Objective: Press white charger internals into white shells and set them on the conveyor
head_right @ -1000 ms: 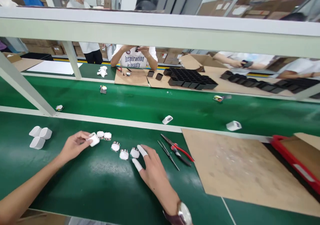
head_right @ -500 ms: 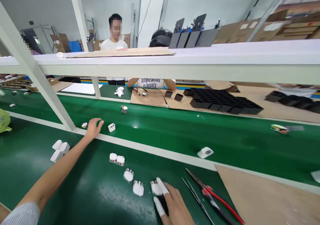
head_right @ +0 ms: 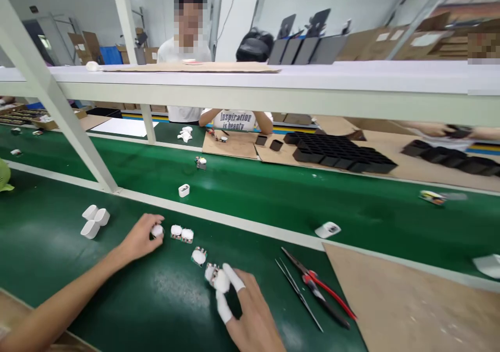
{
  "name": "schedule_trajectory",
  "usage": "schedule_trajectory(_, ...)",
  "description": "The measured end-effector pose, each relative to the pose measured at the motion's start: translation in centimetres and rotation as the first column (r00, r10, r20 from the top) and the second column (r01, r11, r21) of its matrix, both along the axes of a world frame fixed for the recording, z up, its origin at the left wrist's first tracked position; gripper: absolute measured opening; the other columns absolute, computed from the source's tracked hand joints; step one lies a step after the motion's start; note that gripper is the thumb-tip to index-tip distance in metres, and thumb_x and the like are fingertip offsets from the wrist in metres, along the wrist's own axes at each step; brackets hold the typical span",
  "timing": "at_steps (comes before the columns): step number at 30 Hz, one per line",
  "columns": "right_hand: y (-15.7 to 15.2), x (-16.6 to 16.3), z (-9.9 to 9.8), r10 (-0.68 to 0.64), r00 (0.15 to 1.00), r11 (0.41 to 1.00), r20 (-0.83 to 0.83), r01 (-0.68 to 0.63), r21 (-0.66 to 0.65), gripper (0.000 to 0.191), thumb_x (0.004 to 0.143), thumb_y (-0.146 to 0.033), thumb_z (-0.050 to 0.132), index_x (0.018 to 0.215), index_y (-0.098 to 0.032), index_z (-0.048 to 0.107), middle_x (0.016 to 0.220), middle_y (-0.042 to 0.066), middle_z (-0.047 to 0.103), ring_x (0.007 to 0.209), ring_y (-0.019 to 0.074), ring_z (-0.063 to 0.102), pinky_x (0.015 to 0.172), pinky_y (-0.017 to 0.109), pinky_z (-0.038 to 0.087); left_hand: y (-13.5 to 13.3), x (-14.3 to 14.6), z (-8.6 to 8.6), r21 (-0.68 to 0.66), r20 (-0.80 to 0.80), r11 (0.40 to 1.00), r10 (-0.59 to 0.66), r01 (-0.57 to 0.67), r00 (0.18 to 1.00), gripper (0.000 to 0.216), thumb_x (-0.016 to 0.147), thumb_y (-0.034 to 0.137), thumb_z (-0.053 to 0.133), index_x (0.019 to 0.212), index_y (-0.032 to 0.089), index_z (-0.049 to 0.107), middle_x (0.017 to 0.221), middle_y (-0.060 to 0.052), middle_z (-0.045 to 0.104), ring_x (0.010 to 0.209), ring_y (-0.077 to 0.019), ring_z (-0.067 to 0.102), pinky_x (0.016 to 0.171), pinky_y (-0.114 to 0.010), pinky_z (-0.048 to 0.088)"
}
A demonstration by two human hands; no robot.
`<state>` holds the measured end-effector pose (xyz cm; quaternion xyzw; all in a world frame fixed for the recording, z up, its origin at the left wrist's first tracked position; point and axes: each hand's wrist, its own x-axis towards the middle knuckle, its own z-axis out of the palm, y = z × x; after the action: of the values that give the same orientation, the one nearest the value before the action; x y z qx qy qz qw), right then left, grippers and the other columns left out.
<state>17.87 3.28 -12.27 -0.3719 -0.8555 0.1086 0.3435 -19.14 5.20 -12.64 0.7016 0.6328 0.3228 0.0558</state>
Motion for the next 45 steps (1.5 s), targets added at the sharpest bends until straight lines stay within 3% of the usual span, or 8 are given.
schedule_trajectory(5, -2.0, -6.1, 0.3, 0.287, 0.955, 0.958, 0.077, -0.286, -0.02, 0.048, 0.102, -0.022, 0.054, 0.15, -0.024, 0.046, 0.128, 0.014, 0.067, 0.118, 0.0292, 0.068, 0.097, 0.047, 0.063, -4.9, 0.7, 1.2, -0.013, -0.05, 0.998, -0.057, 0.057, 0.997, 0.057, 0.091, 0.039, 0.077, 0.141, 0.024, 0.054, 0.132, -0.012, 0.063, 0.122, -0.0296, 0.063, 0.102, -0.047, 0.058)
schedule_trajectory(11, -2.0, -7.7, -0.8, 0.362, 0.92, 0.932, 0.148, -0.363, -0.023, 0.03, 0.102, -0.019, 0.054, 0.131, -0.023, 0.061, 0.131, 0.015, 0.064, 0.116, 0.0296, 0.068, 0.094, 0.047, 0.065, -11.0, -10.1, 3.8, 0.292, -0.252, 0.87, 0.47, -0.397, 0.846, 0.03, 0.097, 0.043, 0.065, 0.116, 0.021, 0.068, 0.115, -0.017, 0.062, 0.113, -0.0382, 0.061, 0.094, -0.056, 0.056)
schedule_trajectory(15, -2.3, -7.5, -0.2, 0.367, 0.919, 0.93, 0.144, -0.367, -0.024, 0.031, 0.102, -0.016, 0.055, 0.131, -0.024, 0.06, 0.125, 0.012, 0.066, 0.114, 0.0277, 0.066, 0.096, 0.047, 0.064, -14.4, -14.4, 3.1, 0.284, -0.292, 0.866, 0.487, -0.411, 0.823, 0.025, 0.096, 0.044, 0.062, 0.094, 0.021, 0.071, 0.109, -0.016, 0.062, 0.102, -0.0378, 0.064, 0.087, -0.059, 0.058)
schedule_trajectory(18, -2.3, -8.0, -0.2, 0.361, 0.924, 0.933, 0.127, -0.357, -0.05, 0.037, 0.102, -0.016, 0.054, 0.138, -0.023, 0.055, 0.119, 0.011, 0.067, 0.111, 0.0273, 0.066, 0.095, 0.047, 0.063, -14.4, -12.0, 3.2, 0.249, -0.159, 0.925, 0.33, -0.286, 0.93, 0.017, 0.097, 0.038, 0.064, 0.089, 0.024, 0.068, 0.123, -0.013, 0.061, 0.106, -0.0325, 0.067, 0.091, -0.053, 0.059)
schedule_trajectory(21, -2.2, -8.4, -0.4, 0.321, 0.943, 0.945, 0.082, -0.314, -0.092, 0.041, 0.102, -0.017, 0.056, 0.142, -0.022, 0.05, 0.115, 0.01, 0.067, 0.107, 0.0262, 0.066, 0.092, 0.045, 0.063, -12.7, -6.0, 3.8, 0.087, 0.0, 0.996, -0.03, 0.03, 1.0, 0.007, 0.099, 0.03, 0.064, 0.094, 0.025, 0.063, 0.136, -0.008, 0.06, 0.118, -0.0257, 0.067, 0.101, -0.043, 0.058)
schedule_trajectory(25, -2.1, -7.9, 0.3, 0.26, 0.966, 0.964, 0.01, -0.259, -0.052, 0.038, 0.1, -0.015, 0.056, 0.137, -0.023, 0.052, 0.121, 0.012, 0.065, 0.115, 0.0276, 0.065, 0.099, 0.051, 0.059, -10.0, 1.5, 2.9, -0.198, 0.165, 0.914, -0.325, 0.354, 0.931, 0.035, 0.097, 0.023, 0.064, 0.131, 0.027, 0.055, 0.141, -0.009, 0.062, 0.125, -0.0242, 0.066, 0.107, -0.04, 0.056)
schedule_trajectory(34, -2.7, -6.9, 2.0, 0.252, 0.968, 0.967, -0.015, -0.252, -0.028, 0.047, 0.1, -0.013, 0.061, 0.144, -0.021, 0.046, 0.124, 0.013, 0.065, 0.117, 0.0273, 0.063, 0.104, 0.051, 0.056, -9.1, 3.7, -1.9, -0.191, 0.332, 0.917, -0.276, 0.351, 0.902, 0.069, 0.095, 0.026, 0.071, 0.153, 0.031, 0.035, 0.142, -0.01, 0.062, 0.128, -0.0276, 0.065, 0.109, -0.046, 0.056)
schedule_trajectory(45, -2.0, -9.0, 2.4, 0.332, 0.933, 0.94, 0.141, -0.339, 0.028, 0.043, 0.101, -0.011, 0.056, 0.142, -0.019, 0.051, 0.129, 0.015, 0.062, 0.118, 0.0298, 0.061, 0.101, 0.051, 0.058, -9.4, 4.4, -1.4, -0.067, 0.277, 0.911, -0.375, 0.407, 0.885, 0.074, 0.097, 0.014, 0.064, 0.159, 0.031, 0.028, 0.142, -0.012, 0.057, 0.132, -0.0274, 0.055, 0.112, -0.048, 0.052)
